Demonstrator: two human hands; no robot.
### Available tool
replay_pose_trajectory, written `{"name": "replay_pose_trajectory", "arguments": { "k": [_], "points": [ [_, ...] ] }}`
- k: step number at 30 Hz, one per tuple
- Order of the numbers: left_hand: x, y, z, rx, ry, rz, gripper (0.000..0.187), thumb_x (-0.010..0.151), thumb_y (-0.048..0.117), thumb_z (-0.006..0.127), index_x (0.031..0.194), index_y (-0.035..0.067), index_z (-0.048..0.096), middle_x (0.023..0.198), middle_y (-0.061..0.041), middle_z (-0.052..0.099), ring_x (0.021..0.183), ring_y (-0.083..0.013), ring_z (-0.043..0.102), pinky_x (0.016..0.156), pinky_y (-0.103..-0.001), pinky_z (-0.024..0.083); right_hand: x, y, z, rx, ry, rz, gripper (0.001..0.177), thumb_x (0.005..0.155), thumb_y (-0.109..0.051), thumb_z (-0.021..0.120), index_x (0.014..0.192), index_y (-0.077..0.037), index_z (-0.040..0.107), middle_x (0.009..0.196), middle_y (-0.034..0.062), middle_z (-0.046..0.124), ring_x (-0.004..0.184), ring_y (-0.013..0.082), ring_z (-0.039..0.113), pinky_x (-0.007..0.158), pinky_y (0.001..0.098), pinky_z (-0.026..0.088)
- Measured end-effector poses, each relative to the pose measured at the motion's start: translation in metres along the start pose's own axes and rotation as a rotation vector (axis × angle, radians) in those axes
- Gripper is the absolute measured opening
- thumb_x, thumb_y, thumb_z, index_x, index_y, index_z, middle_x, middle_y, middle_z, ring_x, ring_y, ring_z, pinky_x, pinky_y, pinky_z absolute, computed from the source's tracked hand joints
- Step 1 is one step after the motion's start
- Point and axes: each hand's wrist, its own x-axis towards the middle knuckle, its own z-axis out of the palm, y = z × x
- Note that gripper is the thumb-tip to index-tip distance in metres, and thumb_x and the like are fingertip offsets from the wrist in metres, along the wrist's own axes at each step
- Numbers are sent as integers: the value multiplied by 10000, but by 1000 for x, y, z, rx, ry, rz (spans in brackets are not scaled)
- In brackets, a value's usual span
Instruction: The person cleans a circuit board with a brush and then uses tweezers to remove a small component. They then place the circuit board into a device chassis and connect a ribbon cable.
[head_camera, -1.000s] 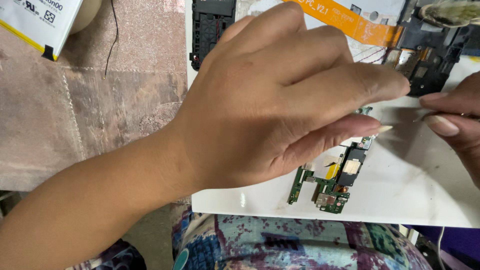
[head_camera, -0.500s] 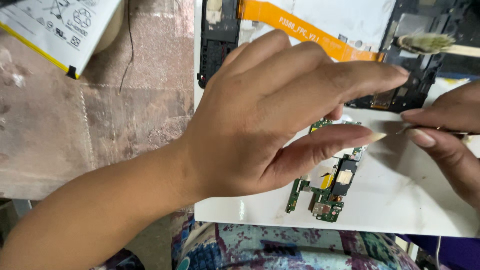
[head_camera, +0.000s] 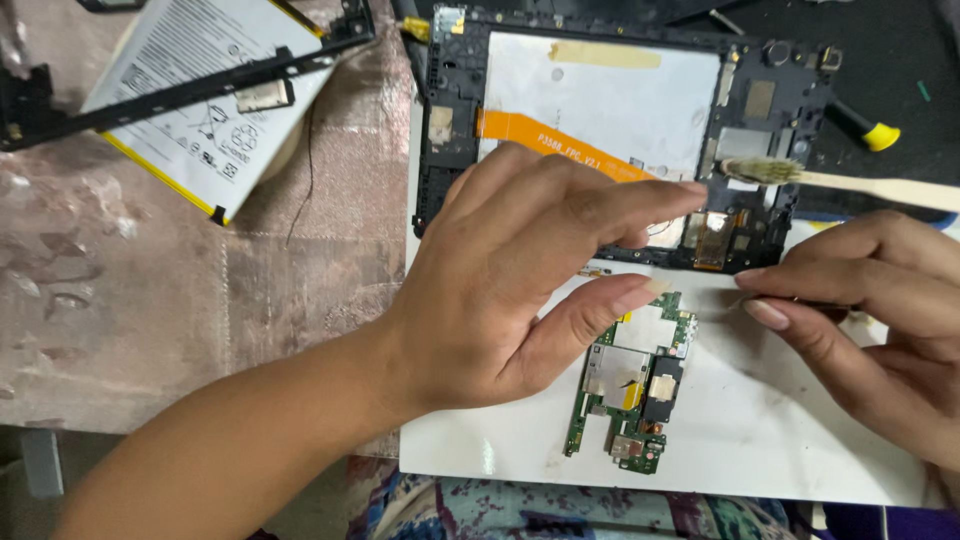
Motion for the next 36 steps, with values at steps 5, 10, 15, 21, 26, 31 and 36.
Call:
{"name": "replay_pose_trajectory", "arguments": {
  "k": [5, 10, 15, 21, 26, 31, 36],
  "points": [
    [-1, -4, 1, -3, 29, 14, 330, 1116, 273, 639, 1403, 121, 585, 1195, 30, 697, 1037, -136, 641, 921, -305, 445, 7, -3, -2, 44, 6, -33, 188, 860, -30, 769, 1048, -28, 767, 917, 83, 704, 795, 158, 674, 677, 244, 562],
    [0, -5, 3, -25, 54, 23, 313, 1116, 270, 625, 1390, 128, 577, 1202, 20, 692, 1049, -144, 642, 981, -315, 455, 7, -13, -5, 23, 31, -27, 190, 833, -63, 781, 1021, -39, 777, 920, 71, 718, 737, 139, 665, 599, 236, 551],
    [0, -5, 4, -28, 74, 14, 300, 1108, 273, 616, 1379, 144, 605, 1125, 25, 689, 1052, -166, 621, 997, -325, 450, 8, -10, -5, 94, 36, -62, 165, 834, -74, 761, 996, -44, 778, 921, 51, 714, 728, 125, 646, 571, 233, 519],
    [6, -5, 3, -3, 75, 39, 293, 1058, 274, 625, 1310, 138, 685, 1099, -5, 687, 1080, -213, 604, 1017, -369, 450, 11, -13, -3, 116, 35, -58, 162, 829, -77, 749, 985, -56, 789, 884, 45, 698, 682, 124, 664, 561, 263, 514],
    [7, -7, 5, -3, 87, 92, 269, 1036, 264, 641, 1260, 131, 708, 1079, -17, 680, 1064, -230, 598, 986, -365, 458, 11, -13, -1, 108, 57, -135, 151, 858, -91, 749, 1003, -69, 784, 880, 38, 684, 712, 132, 670, 583, 276, 529],
    [11, -9, 7, 45, 122, 125, 235, 1028, 254, 652, 1212, 126, 725, 1052, -30, 682, 1033, -244, 598, 949, -383, 456, 9, -18, -2, -30, 64, -189, 199, 834, -89, 766, 1029, -115, 791, 869, 39, 662, 707, 166, 665, 598, 306, 533],
    [9, -17, 8, 58, 173, 155, 215, 1044, 242, 660, 1203, 111, 723, 1076, -50, 686, 1035, -256, 601, 937, -388, 465, 4, -25, -8, -173, 66, -249, 296, 792, -72, 760, 1076, -156, 788, 930, 40, 667, 702, 190, 671, 597, 333, 545]
  ]
}}
